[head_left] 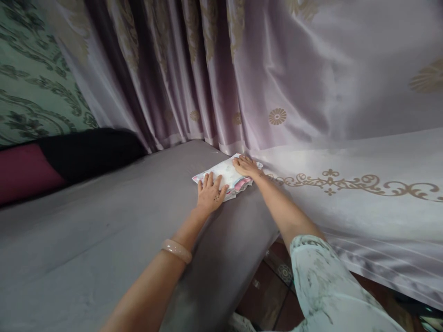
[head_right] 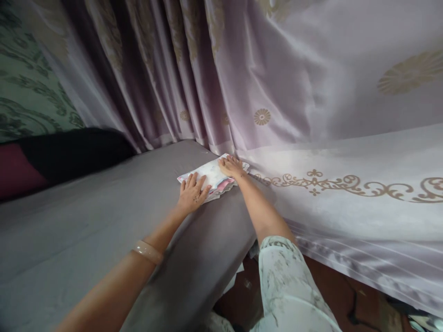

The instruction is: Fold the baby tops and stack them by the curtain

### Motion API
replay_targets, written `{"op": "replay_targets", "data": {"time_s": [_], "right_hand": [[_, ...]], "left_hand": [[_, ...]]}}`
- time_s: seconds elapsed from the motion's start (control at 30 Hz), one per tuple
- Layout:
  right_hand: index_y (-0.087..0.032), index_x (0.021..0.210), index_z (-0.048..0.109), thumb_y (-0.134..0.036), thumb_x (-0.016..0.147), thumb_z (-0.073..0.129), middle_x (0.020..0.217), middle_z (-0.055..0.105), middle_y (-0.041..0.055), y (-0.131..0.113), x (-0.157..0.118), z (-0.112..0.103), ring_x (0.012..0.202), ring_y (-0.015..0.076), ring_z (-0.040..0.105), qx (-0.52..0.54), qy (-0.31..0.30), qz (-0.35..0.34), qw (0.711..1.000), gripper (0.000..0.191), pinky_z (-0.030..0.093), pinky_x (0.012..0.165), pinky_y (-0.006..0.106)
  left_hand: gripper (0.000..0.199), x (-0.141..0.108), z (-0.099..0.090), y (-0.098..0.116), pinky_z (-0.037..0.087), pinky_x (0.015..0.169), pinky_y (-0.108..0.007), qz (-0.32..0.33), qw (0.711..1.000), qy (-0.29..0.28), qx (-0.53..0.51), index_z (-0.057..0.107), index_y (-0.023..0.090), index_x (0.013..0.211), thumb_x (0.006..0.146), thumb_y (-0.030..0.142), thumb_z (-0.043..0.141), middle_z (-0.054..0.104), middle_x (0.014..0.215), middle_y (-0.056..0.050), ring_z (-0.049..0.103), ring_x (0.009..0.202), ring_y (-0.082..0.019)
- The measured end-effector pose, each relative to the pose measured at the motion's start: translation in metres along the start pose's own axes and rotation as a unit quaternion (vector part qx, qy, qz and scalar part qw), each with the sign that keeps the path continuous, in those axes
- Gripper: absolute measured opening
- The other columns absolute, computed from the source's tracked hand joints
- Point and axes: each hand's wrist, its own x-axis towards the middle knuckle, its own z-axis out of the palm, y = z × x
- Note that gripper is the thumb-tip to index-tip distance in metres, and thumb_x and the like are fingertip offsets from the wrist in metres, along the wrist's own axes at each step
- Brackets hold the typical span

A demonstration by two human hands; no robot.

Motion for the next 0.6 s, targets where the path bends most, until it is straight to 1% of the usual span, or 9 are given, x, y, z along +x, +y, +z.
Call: {"op": "replay_targets", "data": {"time_s": [0.1,0.2,0.3,0.37,0.47,0.53,0.6], "right_hand": [[-0.026,0.143,0.046,-0.048,0.102,0.017,0.158,0.030,0.0068,0.000,-0.001,0.004,0.145,0.0295,0.024,-0.008,0.007,0.002,1.000,0.055,0.017,0.115,0.056],[-0.025,0.141,0.048,-0.047,0.102,0.019,0.157,0.032,0.0080,0.000,0.000,0.003,0.144,0.0287,0.025,-0.011,0.005,0.001,1.000,0.054,0.018,0.116,0.054],[-0.024,0.144,0.044,-0.047,0.102,0.018,0.158,0.030,0.0084,0.002,0.001,0.002,0.145,0.0284,0.024,-0.001,-0.001,0.000,1.000,0.055,0.018,0.116,0.053],[-0.022,0.146,0.042,-0.046,0.102,0.016,0.159,0.028,0.0090,0.000,0.000,0.001,0.146,0.0278,0.022,0.008,0.011,-0.004,1.000,0.056,0.017,0.116,0.054],[-0.019,0.146,0.040,-0.043,0.102,0.015,0.157,0.031,0.0103,-0.011,-0.007,0.000,0.146,0.0265,0.022,0.004,0.052,-0.024,0.998,0.056,0.014,0.117,0.055],[-0.018,0.146,0.041,-0.041,0.102,0.017,0.156,0.033,0.0104,-0.026,-0.015,0.002,0.145,0.0260,0.023,-0.003,0.072,-0.051,0.996,0.055,0.014,0.117,0.055],[-0.018,0.145,0.042,-0.040,0.102,0.020,0.156,0.034,0.0103,-0.042,-0.026,0.004,0.145,0.0257,0.024,-0.006,0.080,-0.088,0.993,0.053,0.015,0.117,0.054]], "left_hand": [[0.057,-0.001,0.003,-0.002,0.021,0.116,-0.055,0.003,1.000,0.004,0.003,0.048,0.022,0.143,0.096,0.052,0.036,0.035,0.155,-0.015,0.026,0.145,-0.033],[0.058,0.000,0.003,-0.004,0.021,0.116,-0.056,0.004,1.000,-0.013,-0.004,0.045,0.023,0.144,0.096,0.054,0.033,0.033,0.156,-0.014,0.024,0.146,-0.032],[0.061,-0.003,-0.001,-0.009,0.021,0.115,-0.057,0.006,0.999,-0.036,-0.017,0.039,0.022,0.148,0.097,0.054,0.029,0.028,0.158,-0.015,0.021,0.147,-0.031],[0.061,-0.009,-0.006,-0.015,0.021,0.116,-0.056,0.006,0.999,-0.041,-0.021,0.033,0.023,0.150,0.098,0.054,0.025,0.026,0.159,-0.013,0.019,0.148,-0.029],[0.060,-0.022,-0.012,-0.031,0.021,0.116,-0.055,-0.005,0.999,-0.043,-0.010,0.030,0.025,0.151,0.099,0.053,0.022,0.025,0.160,-0.012,0.018,0.148,-0.026],[0.060,-0.031,-0.015,-0.046,0.021,0.117,-0.054,-0.023,0.998,-0.051,0.005,0.030,0.025,0.150,0.099,0.054,0.021,0.025,0.160,-0.011,0.019,0.148,-0.025],[0.060,-0.040,-0.018,-0.061,0.022,0.117,-0.053,-0.041,0.997,-0.064,0.022,0.031,0.025,0.149,0.098,0.055,0.021,0.026,0.160,-0.011,0.020,0.148,-0.026]]}}
